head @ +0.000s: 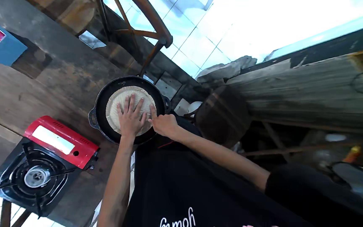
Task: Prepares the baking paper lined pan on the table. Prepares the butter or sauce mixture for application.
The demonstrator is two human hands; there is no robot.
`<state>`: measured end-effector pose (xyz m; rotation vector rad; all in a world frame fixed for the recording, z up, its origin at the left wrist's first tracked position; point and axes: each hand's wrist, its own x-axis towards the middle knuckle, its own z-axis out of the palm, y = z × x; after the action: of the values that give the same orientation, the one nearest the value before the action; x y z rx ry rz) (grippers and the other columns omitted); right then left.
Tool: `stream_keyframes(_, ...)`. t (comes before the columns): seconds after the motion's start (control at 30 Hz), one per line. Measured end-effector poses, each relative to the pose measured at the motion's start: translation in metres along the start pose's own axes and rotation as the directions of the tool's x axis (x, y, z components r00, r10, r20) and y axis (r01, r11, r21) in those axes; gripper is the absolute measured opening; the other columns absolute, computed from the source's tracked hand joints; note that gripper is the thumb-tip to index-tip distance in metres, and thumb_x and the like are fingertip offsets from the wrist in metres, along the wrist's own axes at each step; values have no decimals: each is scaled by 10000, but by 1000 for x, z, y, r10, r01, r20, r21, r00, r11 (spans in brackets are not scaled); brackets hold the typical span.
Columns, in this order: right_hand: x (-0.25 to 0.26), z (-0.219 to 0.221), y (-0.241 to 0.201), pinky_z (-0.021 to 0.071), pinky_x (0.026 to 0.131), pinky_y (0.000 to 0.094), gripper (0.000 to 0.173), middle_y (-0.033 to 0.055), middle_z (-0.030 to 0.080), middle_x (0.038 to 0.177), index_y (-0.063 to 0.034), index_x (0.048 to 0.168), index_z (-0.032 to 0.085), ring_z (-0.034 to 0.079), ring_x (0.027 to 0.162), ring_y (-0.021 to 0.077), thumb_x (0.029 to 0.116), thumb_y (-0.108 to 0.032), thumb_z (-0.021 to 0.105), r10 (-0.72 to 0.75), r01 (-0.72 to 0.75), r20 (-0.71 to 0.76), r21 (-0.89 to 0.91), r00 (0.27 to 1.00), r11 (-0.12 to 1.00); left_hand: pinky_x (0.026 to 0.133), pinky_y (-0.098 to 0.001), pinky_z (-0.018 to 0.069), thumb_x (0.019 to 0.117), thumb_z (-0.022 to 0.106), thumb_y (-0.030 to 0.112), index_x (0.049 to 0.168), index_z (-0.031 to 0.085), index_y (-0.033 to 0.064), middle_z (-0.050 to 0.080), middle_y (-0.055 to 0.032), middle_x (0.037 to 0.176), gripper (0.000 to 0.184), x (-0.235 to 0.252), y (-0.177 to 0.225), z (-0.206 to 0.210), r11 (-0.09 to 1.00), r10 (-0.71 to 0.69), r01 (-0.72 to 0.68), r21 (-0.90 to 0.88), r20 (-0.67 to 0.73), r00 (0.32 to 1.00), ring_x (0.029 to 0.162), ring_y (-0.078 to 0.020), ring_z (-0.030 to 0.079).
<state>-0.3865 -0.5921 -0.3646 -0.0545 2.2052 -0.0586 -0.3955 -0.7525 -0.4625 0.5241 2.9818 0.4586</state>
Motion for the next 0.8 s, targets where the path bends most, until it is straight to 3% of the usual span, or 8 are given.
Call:
stream_keyframes(0.17, 20, -11, 3, 550, 713, 602, 680, 188, 718, 925, -199, 1668, 49, 705, 863, 421, 1098, -498, 270, -44, 37, -122, -59, 992, 998, 1236, -631, 98, 1019, 381, 593, 1569, 387, 400, 192, 14, 1711, 583, 11, 8, 3, 981, -192, 188, -46, -87, 978, 1582, -242, 133)
stream_keyframes(0.27, 23, -7, 4, 550, 688, 605, 713, 181, 719, 895, -155, 1662, 96, 706, 828, 413, 1088, -536, 279, -79, 64, -207, -78, 975, 995, 1224, -657, 75, 1024, 364, 583, 1569, 385, 398, 194, 12, 1711, 576, 15, 13, 4, 959, -280, 274, -70, -99, 955, 1583, -257, 124)
stream_keyframes(0.43, 4, -5, -6, 541, 813, 611, 709, 222, 714, 1034, -108, 1654, 42, 698, 987, 434, 1100, -477, 284, -57, 47, -82, -116, 995, 992, 1210, -693, 68, 999, 409, 610, 1560, 412, 370, 199, -7, 1709, 610, 18, 14, 0, 951, -305, 295, -90, -124, 944, 1581, -283, 132)
stream_keyframes(0.53, -4, -25, -5, 531, 836, 628, 663, 247, 689, 1157, -98, 1650, 159, 674, 1065, 446, 1107, -458, 281, -60, 59, 3, -119, 998, 991, 1181, -742, 33, 895, 413, 806, 1582, 370, 359, 188, -34, 1710, 821, 19, 14, -1, 956, -293, 289, -49, -108, 950, 1580, -315, 114)
stream_keyframes(0.6, -9, -33, 6, 537, 821, 646, 571, 239, 687, 1170, -93, 1550, 408, 676, 1071, 445, 1105, -438, 308, -72, 71, -10, -51, 997, 996, 1139, -801, 25, 789, 390, 930, 1590, 336, 391, 188, -35, 1711, 967, 21, 14, -1, 954, -298, 299, -2, -76, 952, 1577, -349, 113)
stream_keyframes(0.67, -13, -36, 23, 539, 831, 652, 503, 212, 696, 1179, -115, 1433, 561, 679, 1080, 428, 1105, -413, 322, -65, 68, -74, 39, 995, 997, 1085, -856, 18, 736, 386, 972, 1604, 289, 410, 148, -36, 1720, 1038, 22, 16, -3, 949, -312, 314, 29, -43, 949, 1575, -389, 81)
stream_keyframes(0.73, -12, -34, 41, 543, 823, 657, 516, 194, 716, 1148, -188, 1510, 516, 693, 1045, 421, 1100, -444, 337, -40, 61, -171, 123, 984, 991, 1032, -896, 31, 738, 365, 976, 1616, 236, 430, 108, -69, 1725, 1042, 25, 15, -4, 948, -313, 313, 65, -10, 950, 1563, -446, 55)
stream_keyframes(0.8, -10, -32, 55, 539, 799, 658, 510, 180, 730, 1094, -253, 1548, 473, 701, 994, 414, 1097, -461, 359, -34, 83, -245, 190, 969, 978, 1001, -920, 65, 808, 346, 930, 1608, 217, 471, 87, -124, 1721, 931, 28, 16, -6, 963, -257, 254, 94, 25, 966, 1534, -531, 56)
